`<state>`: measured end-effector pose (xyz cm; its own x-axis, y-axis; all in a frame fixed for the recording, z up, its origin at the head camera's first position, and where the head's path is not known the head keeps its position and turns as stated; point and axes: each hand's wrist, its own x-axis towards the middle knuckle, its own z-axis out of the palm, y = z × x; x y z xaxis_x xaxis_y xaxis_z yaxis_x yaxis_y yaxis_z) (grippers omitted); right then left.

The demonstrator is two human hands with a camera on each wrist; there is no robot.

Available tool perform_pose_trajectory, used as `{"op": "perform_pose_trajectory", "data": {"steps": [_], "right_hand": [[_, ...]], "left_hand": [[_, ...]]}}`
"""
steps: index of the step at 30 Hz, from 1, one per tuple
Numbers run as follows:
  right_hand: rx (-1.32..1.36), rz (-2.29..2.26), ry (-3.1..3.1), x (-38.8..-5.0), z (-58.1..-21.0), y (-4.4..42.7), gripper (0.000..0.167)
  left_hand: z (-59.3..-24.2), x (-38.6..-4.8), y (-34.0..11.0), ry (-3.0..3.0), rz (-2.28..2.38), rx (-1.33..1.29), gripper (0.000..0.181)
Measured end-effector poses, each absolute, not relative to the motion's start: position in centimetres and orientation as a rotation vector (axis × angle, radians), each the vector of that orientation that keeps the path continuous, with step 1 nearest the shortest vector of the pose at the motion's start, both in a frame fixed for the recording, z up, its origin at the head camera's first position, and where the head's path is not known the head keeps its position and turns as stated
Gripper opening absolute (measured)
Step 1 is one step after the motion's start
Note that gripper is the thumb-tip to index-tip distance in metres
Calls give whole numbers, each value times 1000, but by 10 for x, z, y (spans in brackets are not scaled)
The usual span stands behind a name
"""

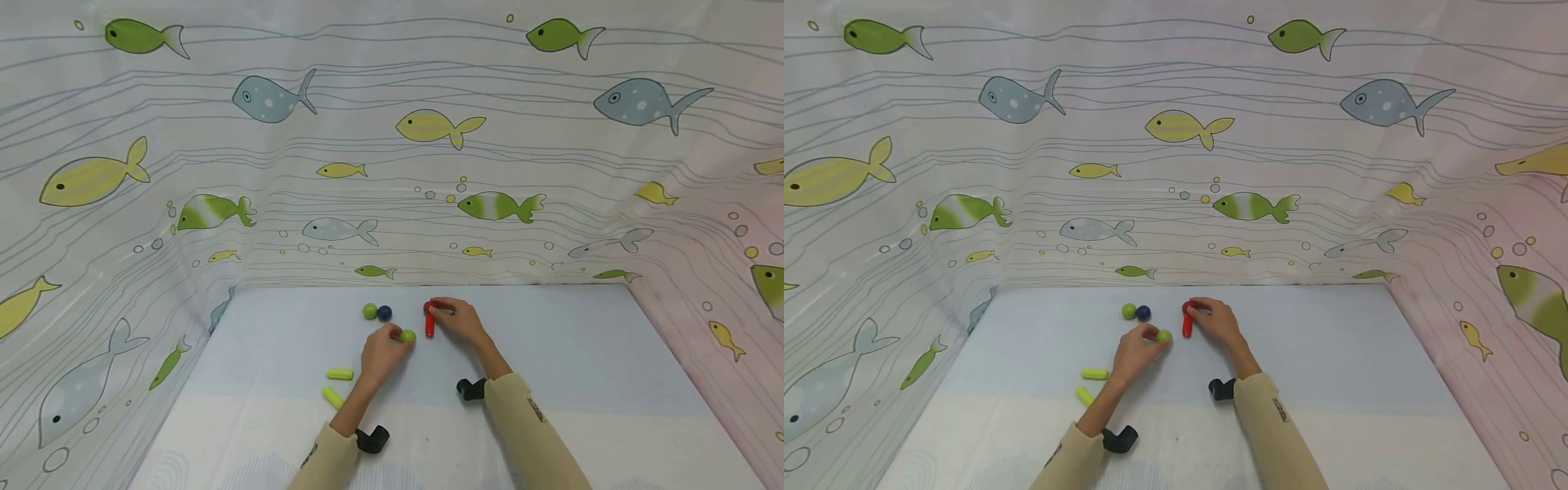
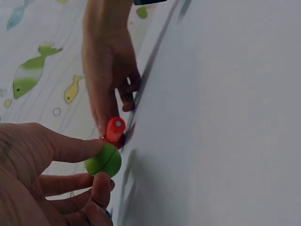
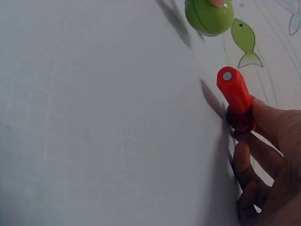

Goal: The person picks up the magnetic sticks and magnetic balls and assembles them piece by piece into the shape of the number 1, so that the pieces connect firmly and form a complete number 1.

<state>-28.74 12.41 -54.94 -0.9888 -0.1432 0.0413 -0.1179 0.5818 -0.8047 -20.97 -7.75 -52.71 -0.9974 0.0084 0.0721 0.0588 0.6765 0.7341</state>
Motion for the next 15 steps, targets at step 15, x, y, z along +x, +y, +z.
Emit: {"op": "perform_pose_trajectory", "data": {"steps": [15], "right_hand": [[-226, -1415, 2771, -289, -552, 124, 37]], "left_hand": [[-530, -207, -59, -2842, -1228, -187, 25]]}}
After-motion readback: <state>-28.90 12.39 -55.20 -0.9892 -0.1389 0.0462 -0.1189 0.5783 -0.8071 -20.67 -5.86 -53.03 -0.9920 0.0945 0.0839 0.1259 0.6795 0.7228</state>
